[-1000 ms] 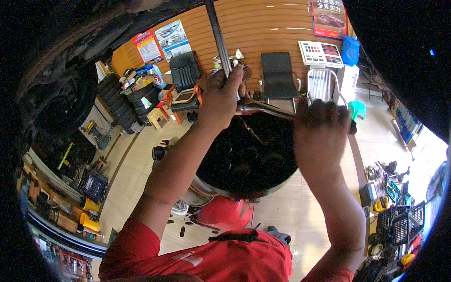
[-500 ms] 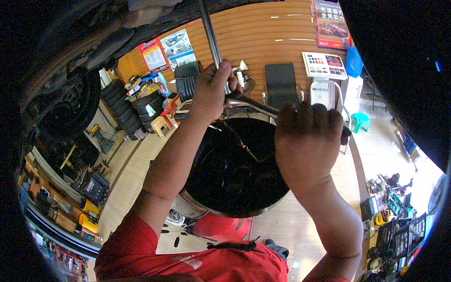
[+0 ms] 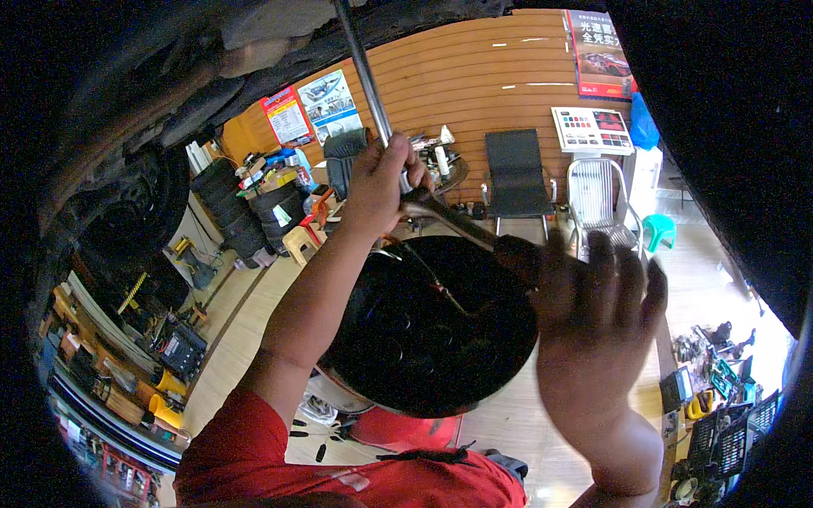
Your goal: The person uses a wrench to loosen a bolt under a car, then walks to a tool cart to retrieve a rag and wipe their hands. They return to the oil drain pan, wipe it with the rag, and walk up a staircase.
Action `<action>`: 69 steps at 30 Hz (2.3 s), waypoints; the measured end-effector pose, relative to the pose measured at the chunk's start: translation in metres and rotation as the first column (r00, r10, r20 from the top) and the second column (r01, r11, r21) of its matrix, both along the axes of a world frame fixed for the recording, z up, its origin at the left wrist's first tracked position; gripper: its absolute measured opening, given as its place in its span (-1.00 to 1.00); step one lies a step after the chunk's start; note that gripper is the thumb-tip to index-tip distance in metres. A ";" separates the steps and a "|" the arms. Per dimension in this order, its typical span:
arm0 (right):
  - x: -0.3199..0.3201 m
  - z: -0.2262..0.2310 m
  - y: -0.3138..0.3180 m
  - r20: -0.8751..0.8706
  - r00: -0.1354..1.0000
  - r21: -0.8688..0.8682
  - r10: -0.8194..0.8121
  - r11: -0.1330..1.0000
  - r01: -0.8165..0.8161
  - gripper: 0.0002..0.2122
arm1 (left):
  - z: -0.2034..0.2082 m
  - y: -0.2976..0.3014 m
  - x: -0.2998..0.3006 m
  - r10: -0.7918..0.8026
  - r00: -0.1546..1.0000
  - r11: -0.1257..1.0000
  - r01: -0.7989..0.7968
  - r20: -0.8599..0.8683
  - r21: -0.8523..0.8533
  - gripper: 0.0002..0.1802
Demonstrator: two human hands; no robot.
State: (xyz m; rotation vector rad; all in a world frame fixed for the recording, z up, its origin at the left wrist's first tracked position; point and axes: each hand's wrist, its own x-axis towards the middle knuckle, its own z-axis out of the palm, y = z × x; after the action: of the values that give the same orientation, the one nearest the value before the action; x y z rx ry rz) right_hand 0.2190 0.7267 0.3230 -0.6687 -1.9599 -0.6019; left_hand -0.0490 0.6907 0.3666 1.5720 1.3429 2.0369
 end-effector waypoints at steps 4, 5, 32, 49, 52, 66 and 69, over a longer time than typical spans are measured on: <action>0.002 0.000 0.020 -0.091 0.905 -0.100 0.415 0.901 -0.423 -0.67 | -0.003 -0.004 -0.004 0.009 1.000 0.999 -0.009 -0.005 -0.032 -0.66; 0.003 0.002 0.015 -0.029 0.883 -0.041 0.469 0.882 -0.470 -0.71 | -0.004 -0.004 -0.009 -0.012 1.000 0.999 0.011 -0.017 -0.031 -0.65; -0.180 -0.002 0.001 -0.835 0.095 -0.089 0.542 0.038 -0.995 -0.59 | 0.017 -0.010 -0.010 0.362 0.893 0.923 -0.384 -0.266 -0.034 -0.53; -0.085 -0.029 -0.052 -0.380 0.499 -0.619 0.779 0.186 -0.763 -0.67 | -0.011 -0.012 0.003 -0.039 0.943 0.996 0.011 0.330 0.087 -0.57; -0.050 -0.013 -0.051 -0.101 0.758 0.144 0.645 0.763 -0.630 -0.77 | -0.010 0.002 0.012 -0.038 0.944 0.997 0.013 0.329 0.077 -0.56; -0.121 0.019 0.076 -0.016 0.970 0.064 0.244 0.968 -0.243 -0.92 | -0.023 -0.010 0.017 0.320 0.934 0.931 -0.340 0.158 0.131 -0.72; -0.089 0.027 0.022 0.009 0.980 0.098 0.198 0.975 -0.198 -0.96 | -0.022 -0.017 0.005 -0.008 0.946 0.978 -0.061 0.325 0.201 -0.74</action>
State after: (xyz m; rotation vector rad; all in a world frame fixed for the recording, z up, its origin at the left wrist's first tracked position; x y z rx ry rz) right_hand 0.1302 0.7485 0.3495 -0.4064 -1.9537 -0.5702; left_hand -0.0443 0.6738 0.3449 1.2207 1.0632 2.3911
